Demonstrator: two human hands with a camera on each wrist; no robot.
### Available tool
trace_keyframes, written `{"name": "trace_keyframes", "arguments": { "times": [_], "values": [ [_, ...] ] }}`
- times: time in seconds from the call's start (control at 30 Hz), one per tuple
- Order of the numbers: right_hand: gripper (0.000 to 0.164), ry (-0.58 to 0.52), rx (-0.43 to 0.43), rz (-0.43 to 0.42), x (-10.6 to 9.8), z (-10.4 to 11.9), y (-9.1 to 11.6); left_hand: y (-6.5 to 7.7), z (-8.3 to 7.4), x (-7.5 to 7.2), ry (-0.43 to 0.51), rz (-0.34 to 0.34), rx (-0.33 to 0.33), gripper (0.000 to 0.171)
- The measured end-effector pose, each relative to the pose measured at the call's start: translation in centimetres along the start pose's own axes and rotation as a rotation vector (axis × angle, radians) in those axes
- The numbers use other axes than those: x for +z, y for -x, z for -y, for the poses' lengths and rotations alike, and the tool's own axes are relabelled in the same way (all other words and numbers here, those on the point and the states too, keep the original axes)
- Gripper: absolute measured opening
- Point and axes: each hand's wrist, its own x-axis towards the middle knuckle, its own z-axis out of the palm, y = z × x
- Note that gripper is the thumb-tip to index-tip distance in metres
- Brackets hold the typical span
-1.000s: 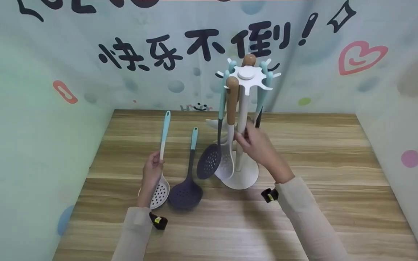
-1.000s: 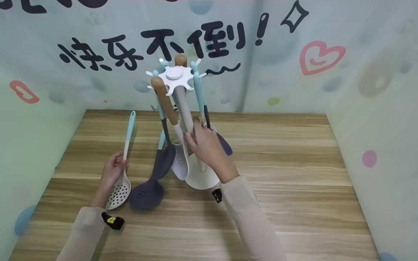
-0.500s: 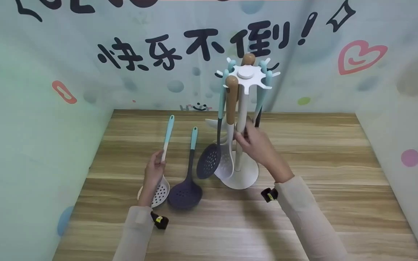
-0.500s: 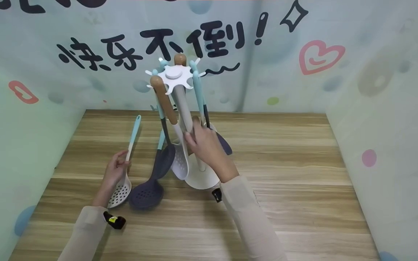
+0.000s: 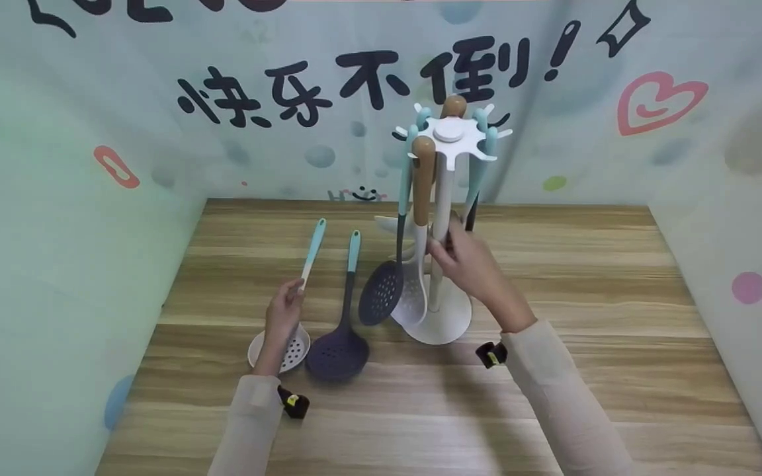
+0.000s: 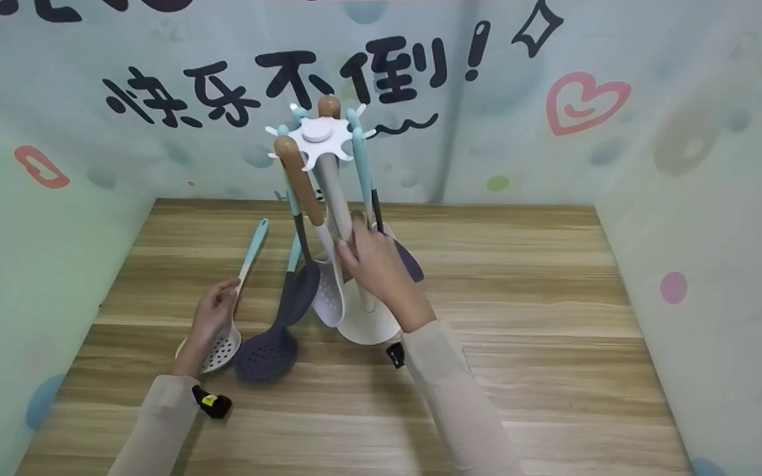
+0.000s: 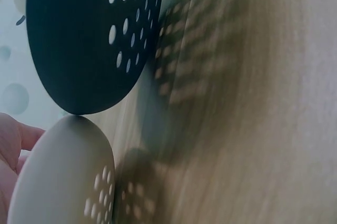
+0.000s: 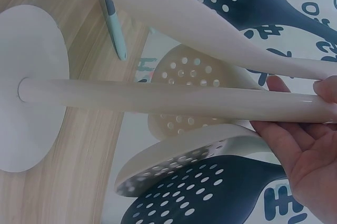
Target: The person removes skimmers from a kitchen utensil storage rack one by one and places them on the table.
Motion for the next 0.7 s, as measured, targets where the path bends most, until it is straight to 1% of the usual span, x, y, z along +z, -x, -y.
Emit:
{"name": "trace_keyframes", "arguments": {
  "times": [0.07,0.13,0.3,0.47,0.7],
  "values": [
    [0.019,0.003,-0.003,-0.003,-0.02,0.01,-0.01,-0.05,0.04,0.1,-0.007,0.002,-0.007,0.031],
    [0.019,0.005,-0.012,-0.005,-0.05,0.04,0.02,0.02,0.06,0.13,0.009,0.019,-0.016,0.031],
    [0.018,0.008,-0.032,-0.009,-0.09,0.13,0.05,0.13,0.12,0.28,0.006,0.022,-0.014,0.031],
    [0.018,0.006,-0.03,-0.012,-0.09,0.15,0.01,0.17,0.0,0.42,-0.028,0.008,0.005,0.031],
    [0.018,0.01,-0.04,-0.023,-0.08,0.1,-0.01,0.31,0.02,0.51,-0.064,0.023,0.063,0.032]
  ]
}}
